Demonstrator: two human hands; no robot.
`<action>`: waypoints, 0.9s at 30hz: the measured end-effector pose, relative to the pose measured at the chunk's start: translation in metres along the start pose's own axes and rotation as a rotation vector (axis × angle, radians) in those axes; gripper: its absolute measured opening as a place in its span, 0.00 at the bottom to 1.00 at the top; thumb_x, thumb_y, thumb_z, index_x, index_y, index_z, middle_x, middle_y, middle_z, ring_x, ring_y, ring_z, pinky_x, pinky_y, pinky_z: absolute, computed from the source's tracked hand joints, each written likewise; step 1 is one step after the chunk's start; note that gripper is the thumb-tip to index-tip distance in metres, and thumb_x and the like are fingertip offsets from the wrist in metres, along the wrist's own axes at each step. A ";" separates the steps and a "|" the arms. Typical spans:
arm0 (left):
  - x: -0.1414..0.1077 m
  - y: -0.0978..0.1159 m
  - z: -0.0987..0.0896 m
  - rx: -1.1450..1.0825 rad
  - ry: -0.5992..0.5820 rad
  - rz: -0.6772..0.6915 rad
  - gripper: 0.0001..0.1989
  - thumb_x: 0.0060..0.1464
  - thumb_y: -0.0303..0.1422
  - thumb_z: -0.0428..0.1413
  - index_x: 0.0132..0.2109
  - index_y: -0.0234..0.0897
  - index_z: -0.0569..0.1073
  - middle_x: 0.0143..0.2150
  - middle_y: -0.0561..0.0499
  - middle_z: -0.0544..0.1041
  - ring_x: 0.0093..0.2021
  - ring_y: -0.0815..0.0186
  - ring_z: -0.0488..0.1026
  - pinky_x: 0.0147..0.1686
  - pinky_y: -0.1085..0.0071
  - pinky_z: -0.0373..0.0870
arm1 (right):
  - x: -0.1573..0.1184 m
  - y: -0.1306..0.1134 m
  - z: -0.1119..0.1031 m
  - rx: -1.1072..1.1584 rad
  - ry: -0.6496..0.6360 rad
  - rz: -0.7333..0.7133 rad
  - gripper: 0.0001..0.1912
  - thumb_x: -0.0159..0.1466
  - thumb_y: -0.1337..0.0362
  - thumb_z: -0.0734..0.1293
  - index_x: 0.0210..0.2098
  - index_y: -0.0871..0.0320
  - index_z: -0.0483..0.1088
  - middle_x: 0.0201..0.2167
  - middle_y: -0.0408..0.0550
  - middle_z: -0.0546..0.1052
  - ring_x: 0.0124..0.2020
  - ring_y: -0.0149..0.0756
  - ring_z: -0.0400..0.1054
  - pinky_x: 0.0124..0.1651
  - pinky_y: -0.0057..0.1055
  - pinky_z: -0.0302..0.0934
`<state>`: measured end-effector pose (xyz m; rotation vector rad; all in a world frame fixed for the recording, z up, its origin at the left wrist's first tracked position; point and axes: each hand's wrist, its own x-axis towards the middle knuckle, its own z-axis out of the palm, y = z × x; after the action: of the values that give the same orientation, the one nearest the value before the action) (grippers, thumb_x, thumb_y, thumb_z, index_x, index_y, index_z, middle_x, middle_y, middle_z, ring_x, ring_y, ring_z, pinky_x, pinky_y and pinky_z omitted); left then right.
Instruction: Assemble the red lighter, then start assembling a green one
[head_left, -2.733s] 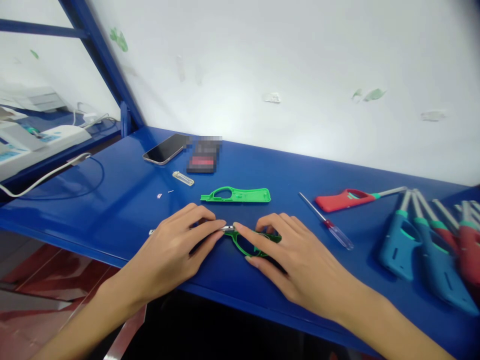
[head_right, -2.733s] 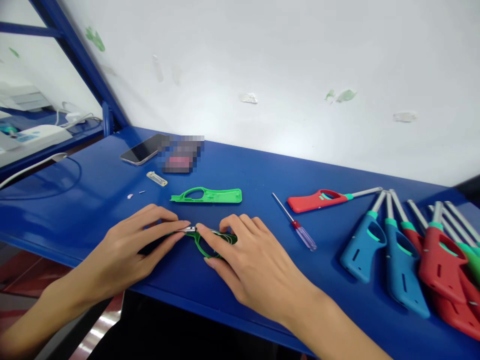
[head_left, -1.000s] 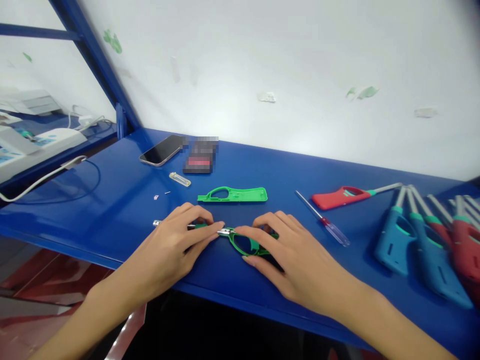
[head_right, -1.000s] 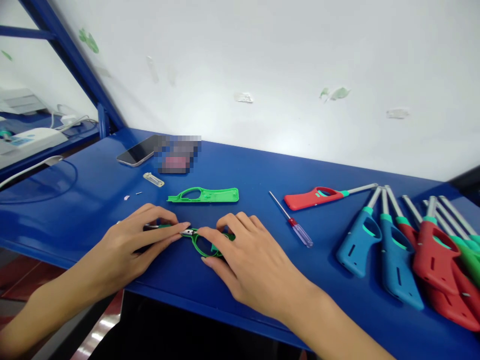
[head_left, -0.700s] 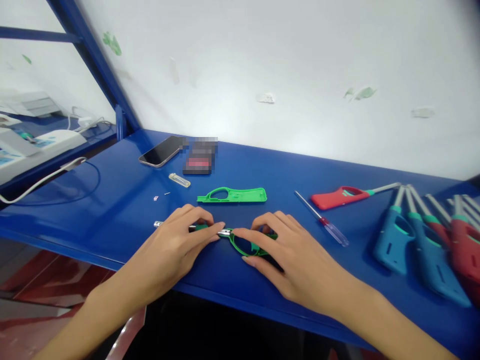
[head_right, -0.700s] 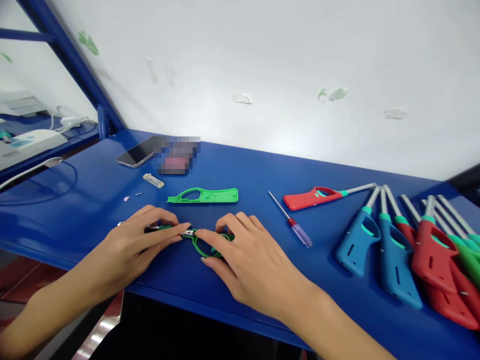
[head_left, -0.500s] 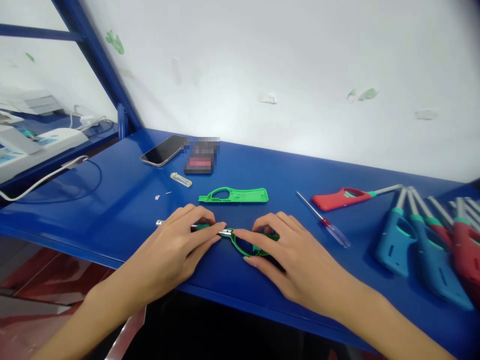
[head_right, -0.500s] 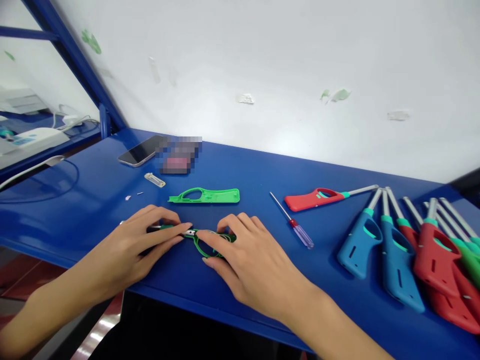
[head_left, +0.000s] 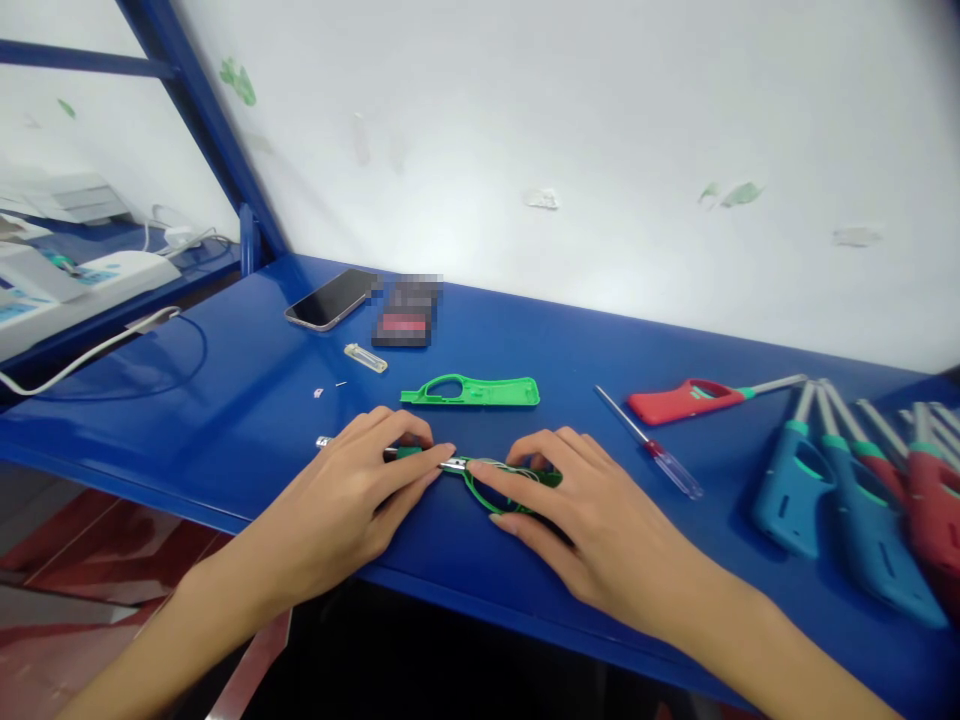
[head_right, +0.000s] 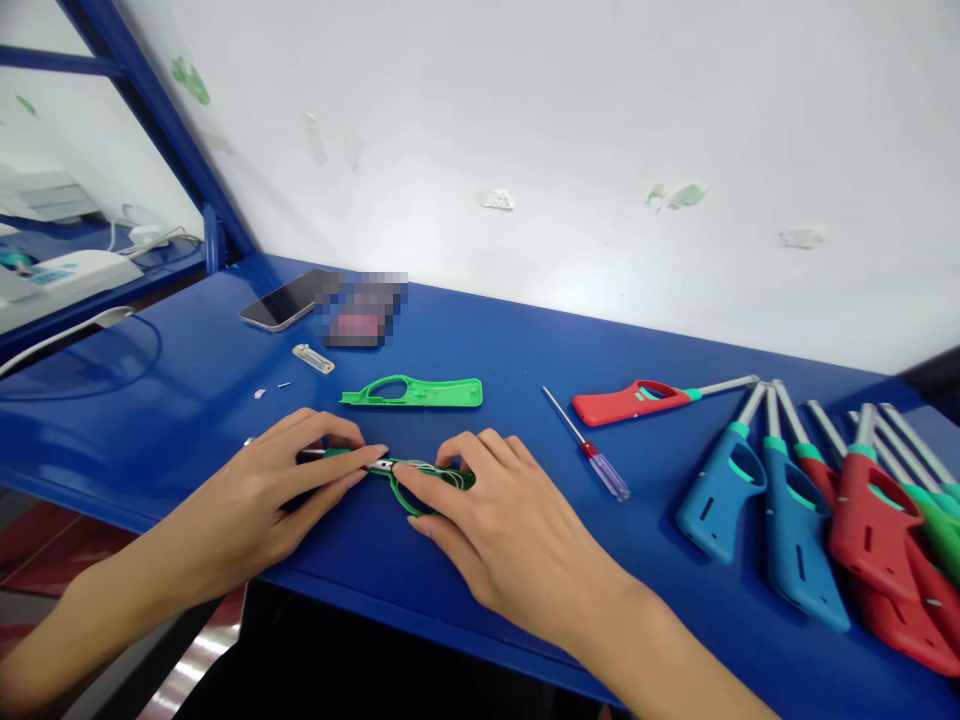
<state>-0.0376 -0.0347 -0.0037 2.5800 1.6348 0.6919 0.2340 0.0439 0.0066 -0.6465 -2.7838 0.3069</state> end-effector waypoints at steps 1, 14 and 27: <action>0.000 0.000 0.000 -0.009 -0.003 0.001 0.16 0.75 0.30 0.51 0.63 0.44 0.74 0.55 0.47 0.70 0.55 0.60 0.68 0.52 0.61 0.67 | 0.000 0.000 0.000 0.002 -0.001 0.001 0.21 0.79 0.58 0.58 0.68 0.46 0.67 0.52 0.52 0.71 0.48 0.44 0.65 0.54 0.53 0.65; 0.001 0.002 0.000 0.030 0.012 0.019 0.15 0.75 0.29 0.50 0.62 0.42 0.75 0.54 0.45 0.72 0.52 0.57 0.70 0.48 0.58 0.69 | 0.000 -0.003 -0.004 0.000 -0.020 0.021 0.21 0.78 0.59 0.59 0.69 0.43 0.65 0.51 0.52 0.71 0.45 0.44 0.65 0.52 0.53 0.67; -0.001 0.005 0.002 0.045 0.068 -0.006 0.18 0.73 0.29 0.51 0.65 0.38 0.73 0.55 0.42 0.74 0.55 0.54 0.72 0.57 0.49 0.69 | -0.006 0.008 -0.013 -0.036 0.161 0.085 0.20 0.80 0.56 0.56 0.67 0.51 0.65 0.55 0.53 0.75 0.53 0.46 0.71 0.56 0.52 0.66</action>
<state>-0.0326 -0.0375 -0.0043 2.6090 1.6949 0.7593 0.2467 0.0500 0.0151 -0.7643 -2.6182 0.2120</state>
